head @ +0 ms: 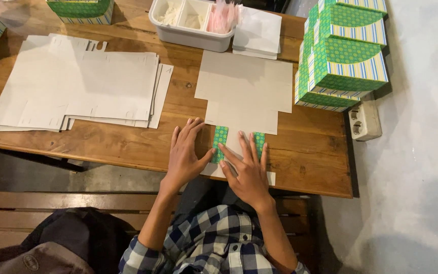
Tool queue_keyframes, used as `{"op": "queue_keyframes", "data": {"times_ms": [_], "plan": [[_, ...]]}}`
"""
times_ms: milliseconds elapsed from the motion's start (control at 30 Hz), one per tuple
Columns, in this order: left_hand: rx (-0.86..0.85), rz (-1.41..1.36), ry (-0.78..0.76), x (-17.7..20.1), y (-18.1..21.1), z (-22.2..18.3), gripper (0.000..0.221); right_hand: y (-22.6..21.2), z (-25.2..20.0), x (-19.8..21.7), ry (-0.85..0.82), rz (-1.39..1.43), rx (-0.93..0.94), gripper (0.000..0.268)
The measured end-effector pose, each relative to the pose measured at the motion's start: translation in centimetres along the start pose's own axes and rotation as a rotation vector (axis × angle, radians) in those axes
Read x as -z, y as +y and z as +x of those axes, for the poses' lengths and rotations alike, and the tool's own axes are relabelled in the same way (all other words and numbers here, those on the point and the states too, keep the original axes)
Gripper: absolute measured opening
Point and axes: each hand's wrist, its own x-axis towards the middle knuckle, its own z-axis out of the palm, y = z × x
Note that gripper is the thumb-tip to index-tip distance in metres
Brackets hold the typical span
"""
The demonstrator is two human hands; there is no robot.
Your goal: Assembling decorative cardboard boxes by folding templates and applying adhesive patterned strips.
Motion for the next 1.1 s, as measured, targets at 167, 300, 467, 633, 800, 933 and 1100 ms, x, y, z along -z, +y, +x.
{"op": "queue_keyframes", "data": {"times_ms": [167,300,467,633,800,933,1100], "plan": [[0.010,0.028,0.034,-1.3,-1.2,2.0,0.073,0.1,0.0,-0.1,0.001,-0.011,-0.003,0.041],[0.003,0.048,0.049,-1.9,-2.1,4.1,0.075,0.1,0.0,-0.1,0.007,-0.021,0.002,0.041],[-0.011,0.058,0.036,-2.2,-2.4,5.1,0.072,0.1,0.0,0.0,0.000,-0.014,0.000,0.041],[-0.131,0.091,-0.022,-0.8,-1.7,4.1,0.073,0.9,0.0,-0.7,0.045,0.025,-0.040,0.046],[-0.308,0.023,-0.310,-0.2,-1.8,3.4,0.062,2.6,-0.4,2.1,0.109,0.707,-0.198,0.055],[-0.333,0.012,-0.327,-0.3,-3.1,3.6,0.078,4.0,0.6,5.6,-0.082,0.651,-0.179,0.063],[-0.335,-0.072,-0.361,0.6,-3.2,3.9,0.074,6.5,1.5,6.5,-0.310,-0.038,0.015,0.053]]}}
